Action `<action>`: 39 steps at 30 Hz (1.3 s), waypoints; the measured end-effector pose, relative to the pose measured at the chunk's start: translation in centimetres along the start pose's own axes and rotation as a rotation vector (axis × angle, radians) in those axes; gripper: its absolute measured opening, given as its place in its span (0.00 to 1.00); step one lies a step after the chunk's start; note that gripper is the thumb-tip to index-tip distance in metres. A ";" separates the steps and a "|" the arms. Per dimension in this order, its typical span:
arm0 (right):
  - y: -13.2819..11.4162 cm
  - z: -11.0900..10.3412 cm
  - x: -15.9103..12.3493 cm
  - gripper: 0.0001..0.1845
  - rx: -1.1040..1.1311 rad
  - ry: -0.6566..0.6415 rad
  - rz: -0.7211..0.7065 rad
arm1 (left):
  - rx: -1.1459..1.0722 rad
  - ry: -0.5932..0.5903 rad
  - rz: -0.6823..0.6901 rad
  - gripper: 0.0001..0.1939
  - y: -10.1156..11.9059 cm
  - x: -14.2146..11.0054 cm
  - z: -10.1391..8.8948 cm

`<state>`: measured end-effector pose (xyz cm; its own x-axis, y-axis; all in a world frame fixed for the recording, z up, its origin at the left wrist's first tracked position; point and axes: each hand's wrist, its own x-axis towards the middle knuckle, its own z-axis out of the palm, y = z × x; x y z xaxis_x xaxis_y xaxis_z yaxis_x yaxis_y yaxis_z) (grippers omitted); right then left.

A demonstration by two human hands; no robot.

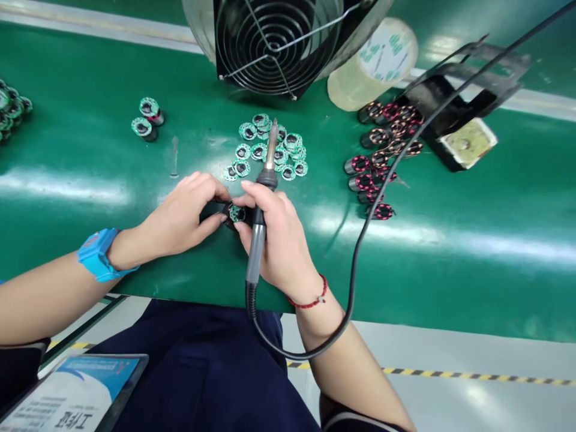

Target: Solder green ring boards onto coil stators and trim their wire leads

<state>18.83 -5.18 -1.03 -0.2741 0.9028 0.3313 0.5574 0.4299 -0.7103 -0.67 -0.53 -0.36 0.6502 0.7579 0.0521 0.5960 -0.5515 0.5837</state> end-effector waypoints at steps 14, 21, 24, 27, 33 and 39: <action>0.4 0.2 0.1 0.34 -0.042 -0.090 -0.004 | -0.253 0.054 0.066 0.05 -0.4 0.7 -0.5; -1.3 0.7 -0.3 0.31 -0.024 0.115 0.050 | -0.376 0.073 -0.025 0.04 -0.1 0.8 0.0; -2.1 1.3 0.0 0.29 -0.067 0.144 0.057 | -0.391 0.081 -0.013 0.04 -0.2 0.8 0.2; -2.3 1.8 0.3 0.27 -0.113 0.144 0.074 | -0.394 0.083 -0.006 0.04 -0.2 0.9 0.2; -1.7 2.0 0.0 0.27 -0.164 0.201 0.082 | -0.423 0.073 -0.038 0.04 -0.1 0.9 -0.1; -1.6 2.2 -0.3 0.26 -0.176 0.170 0.092 | -0.478 0.081 -0.093 0.04 -0.1 1.0 -0.1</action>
<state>16.36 -6.15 -1.37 -0.0888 0.9205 0.3806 0.7055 0.3278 -0.6284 -0.13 0.26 -0.28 0.5545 0.8315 0.0343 0.3546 -0.2734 0.8942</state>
